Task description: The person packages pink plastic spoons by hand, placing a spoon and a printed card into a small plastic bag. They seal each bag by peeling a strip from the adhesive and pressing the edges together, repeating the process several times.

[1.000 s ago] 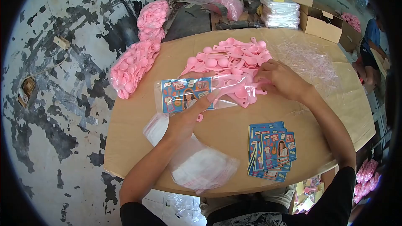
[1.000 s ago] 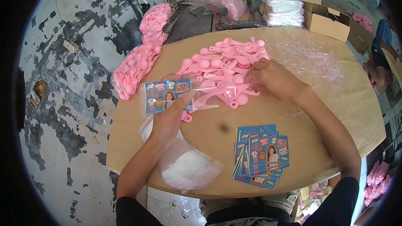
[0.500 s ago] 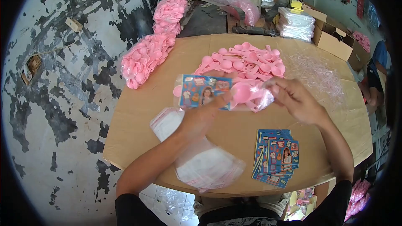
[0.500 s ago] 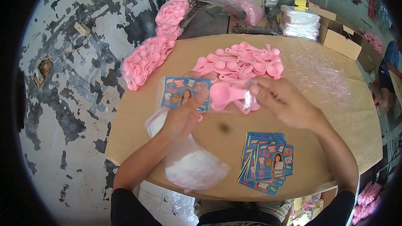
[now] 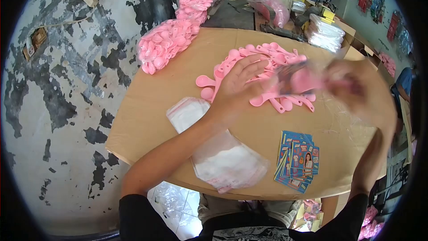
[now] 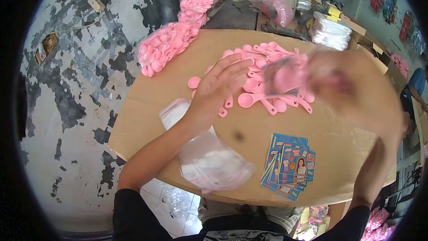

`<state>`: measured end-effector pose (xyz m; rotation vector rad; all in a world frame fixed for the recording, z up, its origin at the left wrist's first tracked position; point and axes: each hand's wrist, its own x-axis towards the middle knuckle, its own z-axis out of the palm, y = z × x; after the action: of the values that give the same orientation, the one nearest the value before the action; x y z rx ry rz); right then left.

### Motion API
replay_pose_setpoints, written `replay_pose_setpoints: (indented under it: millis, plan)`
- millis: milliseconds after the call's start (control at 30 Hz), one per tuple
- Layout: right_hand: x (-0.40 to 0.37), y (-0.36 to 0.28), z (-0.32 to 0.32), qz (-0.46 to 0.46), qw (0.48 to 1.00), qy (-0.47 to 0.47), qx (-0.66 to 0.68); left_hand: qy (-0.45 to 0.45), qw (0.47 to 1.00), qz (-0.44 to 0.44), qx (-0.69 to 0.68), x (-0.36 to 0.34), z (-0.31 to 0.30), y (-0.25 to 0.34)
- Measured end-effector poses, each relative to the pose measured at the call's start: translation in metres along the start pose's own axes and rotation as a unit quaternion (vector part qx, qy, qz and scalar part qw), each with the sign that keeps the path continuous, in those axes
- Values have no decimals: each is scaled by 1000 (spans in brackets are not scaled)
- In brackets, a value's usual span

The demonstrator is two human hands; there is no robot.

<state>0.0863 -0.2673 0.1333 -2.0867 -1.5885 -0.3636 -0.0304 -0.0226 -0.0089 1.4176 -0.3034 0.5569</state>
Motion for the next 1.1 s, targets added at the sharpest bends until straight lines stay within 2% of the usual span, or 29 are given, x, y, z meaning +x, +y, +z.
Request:
replay_pose_setpoints:
  millis: [67,167,200,233,300,367,433,500,600,667,733,767,800,867,900,967,1000,1100]
  plan:
    - [29,-29,1,132,965,-212,-74,-21,979,48,196,-3,3,-7]
    - [33,-17,20,26,996,-26,81,-99,908,127,388,-13,21,6]
    - [32,-22,37,66,974,-57,212,-110,934,65,335,-18,27,5]
    - [29,-29,48,71,967,-80,231,-123,953,2,278,-22,33,2]
    - [29,-35,63,76,953,-120,266,-133,967,-67,206,-22,38,-2]
    - [30,-25,73,53,967,-88,232,-125,972,-93,176,-26,34,-2]
    - [29,-21,80,51,969,-77,228,-75,977,-98,176,-30,38,-2]
    - [29,-23,83,65,964,-65,249,-70,972,-115,190,-28,36,-8]
    - [26,-22,83,19,980,-6,196,-90,964,-181,173,-26,29,-14]
    - [29,-13,84,30,959,79,270,-54,967,-237,81,-21,31,-5]
    - [36,-9,72,49,945,121,299,-70,950,-302,-26,-15,30,5]
    - [38,-4,77,4,950,139,280,-77,937,-332,-78,-14,29,9]
    - [41,3,87,-43,952,157,258,-110,935,-328,-72,-15,27,11]
    - [38,10,87,-40,959,73,270,-176,930,-318,-58,-17,25,12]
    - [38,9,83,-38,961,31,273,-149,942,-299,-22,-18,29,15]
    - [35,-1,63,61,941,-115,314,-91,960,-260,48,-21,39,21]
    - [34,2,66,49,949,-122,286,-136,968,-169,126,-14,31,20]
    - [31,8,75,25,966,-123,226,-32,982,-184,10,-9,18,17]
